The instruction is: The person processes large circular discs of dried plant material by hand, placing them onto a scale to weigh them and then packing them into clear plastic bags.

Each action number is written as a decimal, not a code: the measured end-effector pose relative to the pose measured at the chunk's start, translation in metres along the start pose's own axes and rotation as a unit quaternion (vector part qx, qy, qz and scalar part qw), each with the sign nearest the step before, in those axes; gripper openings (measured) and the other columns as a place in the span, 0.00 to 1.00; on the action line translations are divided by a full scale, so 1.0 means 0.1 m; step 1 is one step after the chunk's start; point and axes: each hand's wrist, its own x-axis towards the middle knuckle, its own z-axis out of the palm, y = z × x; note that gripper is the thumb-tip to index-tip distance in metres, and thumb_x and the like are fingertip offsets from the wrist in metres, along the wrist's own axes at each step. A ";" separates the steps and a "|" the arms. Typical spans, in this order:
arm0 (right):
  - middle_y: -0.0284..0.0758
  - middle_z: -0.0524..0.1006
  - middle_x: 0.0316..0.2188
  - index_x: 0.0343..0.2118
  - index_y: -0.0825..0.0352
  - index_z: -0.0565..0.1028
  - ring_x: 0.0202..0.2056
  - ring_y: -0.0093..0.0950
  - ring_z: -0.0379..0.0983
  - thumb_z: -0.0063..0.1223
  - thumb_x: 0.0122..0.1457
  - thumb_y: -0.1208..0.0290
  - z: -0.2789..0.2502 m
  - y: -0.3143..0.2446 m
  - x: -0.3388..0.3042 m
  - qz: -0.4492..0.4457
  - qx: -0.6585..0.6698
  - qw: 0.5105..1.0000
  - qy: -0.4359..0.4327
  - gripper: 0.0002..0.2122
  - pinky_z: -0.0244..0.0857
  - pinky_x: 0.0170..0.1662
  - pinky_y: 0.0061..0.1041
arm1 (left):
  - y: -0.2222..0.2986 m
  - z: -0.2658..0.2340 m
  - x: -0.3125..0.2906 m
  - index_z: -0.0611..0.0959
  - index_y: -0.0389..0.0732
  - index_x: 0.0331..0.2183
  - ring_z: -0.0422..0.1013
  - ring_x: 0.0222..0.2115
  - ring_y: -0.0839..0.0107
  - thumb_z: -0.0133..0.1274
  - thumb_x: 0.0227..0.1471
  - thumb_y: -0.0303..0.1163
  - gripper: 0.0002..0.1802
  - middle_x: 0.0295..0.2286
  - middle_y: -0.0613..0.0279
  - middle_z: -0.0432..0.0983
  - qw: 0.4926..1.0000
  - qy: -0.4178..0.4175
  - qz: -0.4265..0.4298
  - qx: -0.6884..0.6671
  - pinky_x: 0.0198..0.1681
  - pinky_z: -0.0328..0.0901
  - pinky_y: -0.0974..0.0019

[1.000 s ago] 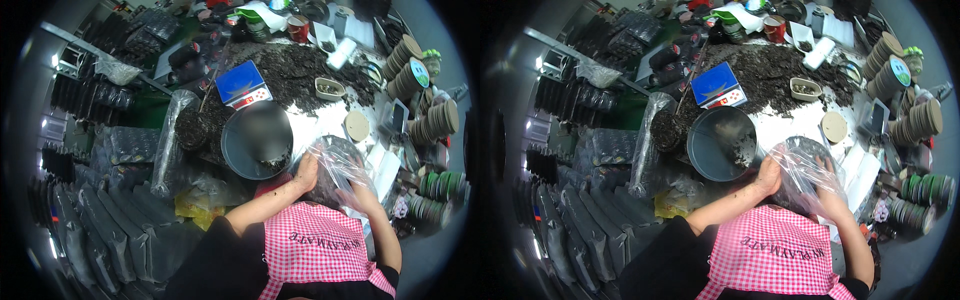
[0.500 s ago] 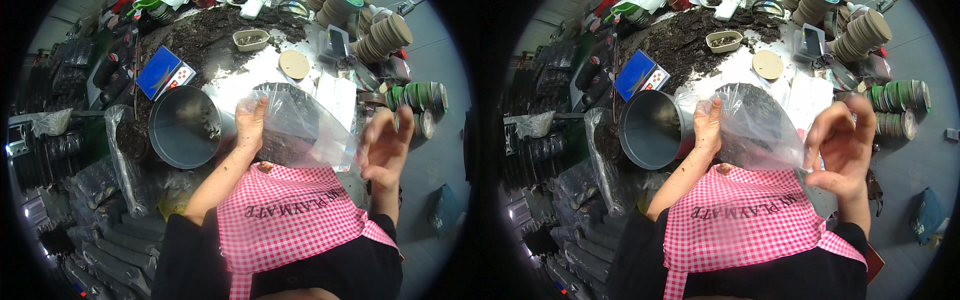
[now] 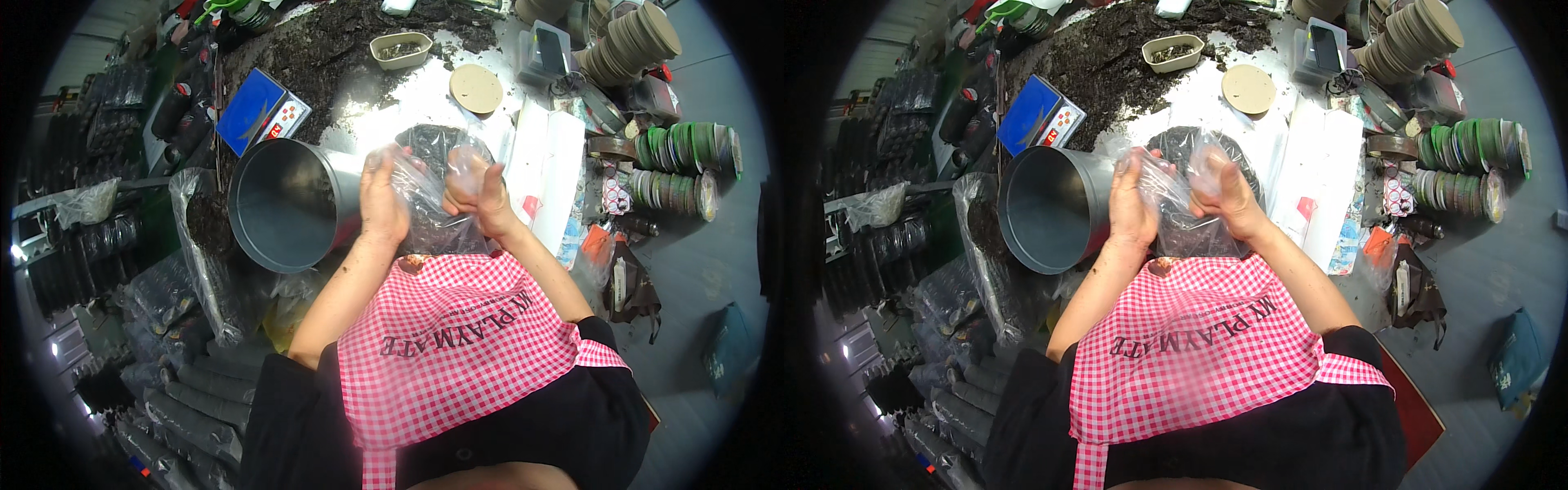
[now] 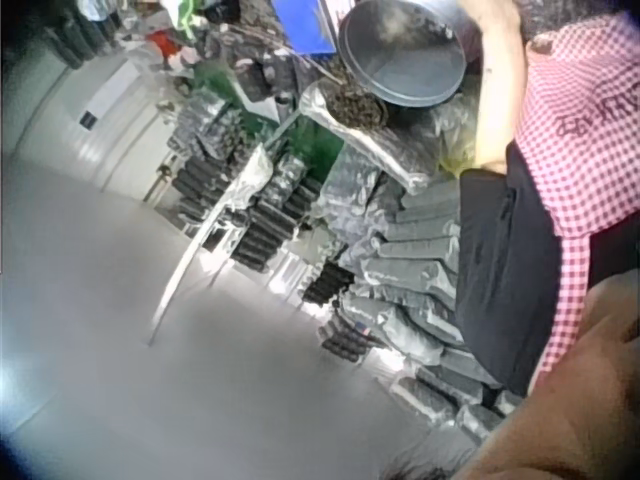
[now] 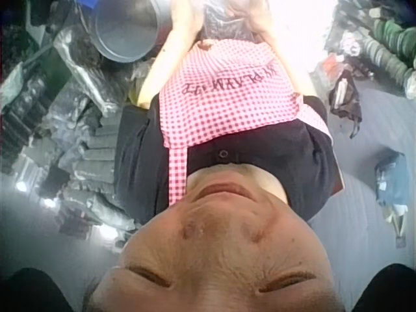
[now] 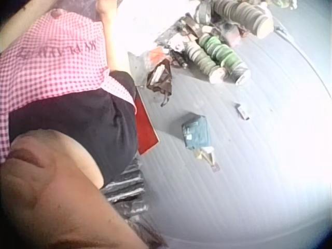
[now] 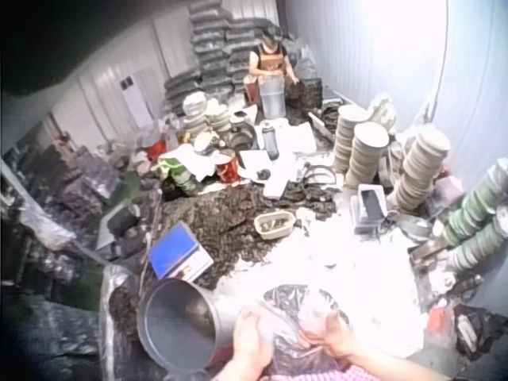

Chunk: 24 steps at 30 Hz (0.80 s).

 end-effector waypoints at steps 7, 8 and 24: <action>0.46 0.75 0.42 0.49 0.63 0.63 0.37 0.47 0.75 0.63 0.43 0.61 0.20 0.14 0.22 -0.140 -0.543 0.827 -0.043 0.30 0.70 0.41 0.38 | 0.51 0.41 -0.54 0.85 0.52 0.27 0.72 0.40 0.67 0.59 0.35 0.28 0.10 0.31 0.74 0.79 0.425 -0.383 0.465 0.676 0.57 0.57 0.54; 0.45 0.77 0.39 0.45 0.64 0.69 0.34 0.46 0.76 0.61 0.44 0.59 0.17 0.19 0.24 -0.229 -0.574 0.782 -0.082 0.25 0.71 0.39 0.37 | 0.53 0.49 -0.57 0.85 0.49 0.30 0.70 0.44 0.63 0.61 0.34 0.30 0.13 0.34 0.70 0.79 0.410 -0.371 0.472 0.687 0.57 0.56 0.49; 0.29 0.80 0.26 0.25 0.63 0.81 0.30 0.25 0.77 0.64 0.45 0.73 0.27 -0.61 -0.02 0.026 -0.484 0.864 -0.136 0.04 0.66 0.47 0.31 | 0.25 -0.05 -0.16 0.52 0.41 0.61 0.71 0.43 0.66 0.48 0.37 0.14 0.47 0.45 0.49 0.71 0.861 -0.273 0.072 0.423 0.47 0.68 0.66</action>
